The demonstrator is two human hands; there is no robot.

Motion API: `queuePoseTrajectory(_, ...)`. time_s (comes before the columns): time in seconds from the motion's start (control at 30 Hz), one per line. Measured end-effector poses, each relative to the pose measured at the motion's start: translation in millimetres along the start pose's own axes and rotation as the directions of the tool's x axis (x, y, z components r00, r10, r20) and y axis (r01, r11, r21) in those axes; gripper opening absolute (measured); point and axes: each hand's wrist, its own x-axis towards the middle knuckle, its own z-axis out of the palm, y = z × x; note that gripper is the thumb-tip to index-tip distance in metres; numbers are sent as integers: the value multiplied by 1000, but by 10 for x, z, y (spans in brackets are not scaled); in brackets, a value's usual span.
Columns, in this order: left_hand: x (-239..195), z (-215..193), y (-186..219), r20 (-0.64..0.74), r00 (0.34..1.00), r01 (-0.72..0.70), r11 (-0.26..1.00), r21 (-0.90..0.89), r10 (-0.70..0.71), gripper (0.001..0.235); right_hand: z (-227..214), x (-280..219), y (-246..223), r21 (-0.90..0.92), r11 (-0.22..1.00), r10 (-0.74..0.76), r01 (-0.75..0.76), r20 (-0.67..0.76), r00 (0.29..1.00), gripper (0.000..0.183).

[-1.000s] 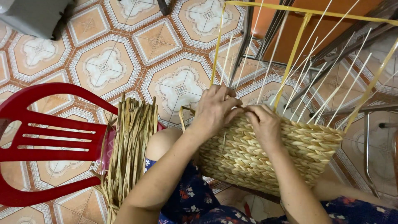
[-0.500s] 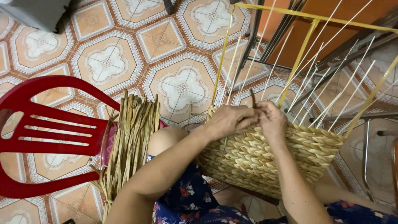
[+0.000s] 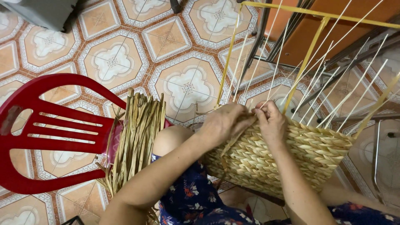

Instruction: The person sits on a plastic chair weaving dried plant fibers around a frame to build up the wall of a basket, tucking and tightening strands by hand and cutting a fiber with scissors.

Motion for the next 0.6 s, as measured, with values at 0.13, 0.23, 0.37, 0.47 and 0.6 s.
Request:
queuePoseTrajectory(0.13,-24,304,32,118,981,-176,959,222,153,68,-211,9,-120,251,962,96,-111,72,993,26)
queuePoseTrajectory(0.23,17,209,-33,213,976,-51,998,47,40,43,-251,-76,153,305,945,-71,114,-149,986,18)
queuePoseTrajectory(0.37,216,-1,-409,408,886,294,947,-129,-220,24,-187,-170,-73,168,908,-388,383,-3,922,18)
queuePoseTrajectory(0.47,276,-284,-504,597,738,621,663,-419,-314,35,-37,-138,-65,-219,778,-592,589,61,804,25)
queuePoseTrajectory(0.6,385,-383,-444,601,750,659,245,-711,-277,50,124,-38,94,42,959,-282,281,7,959,11)
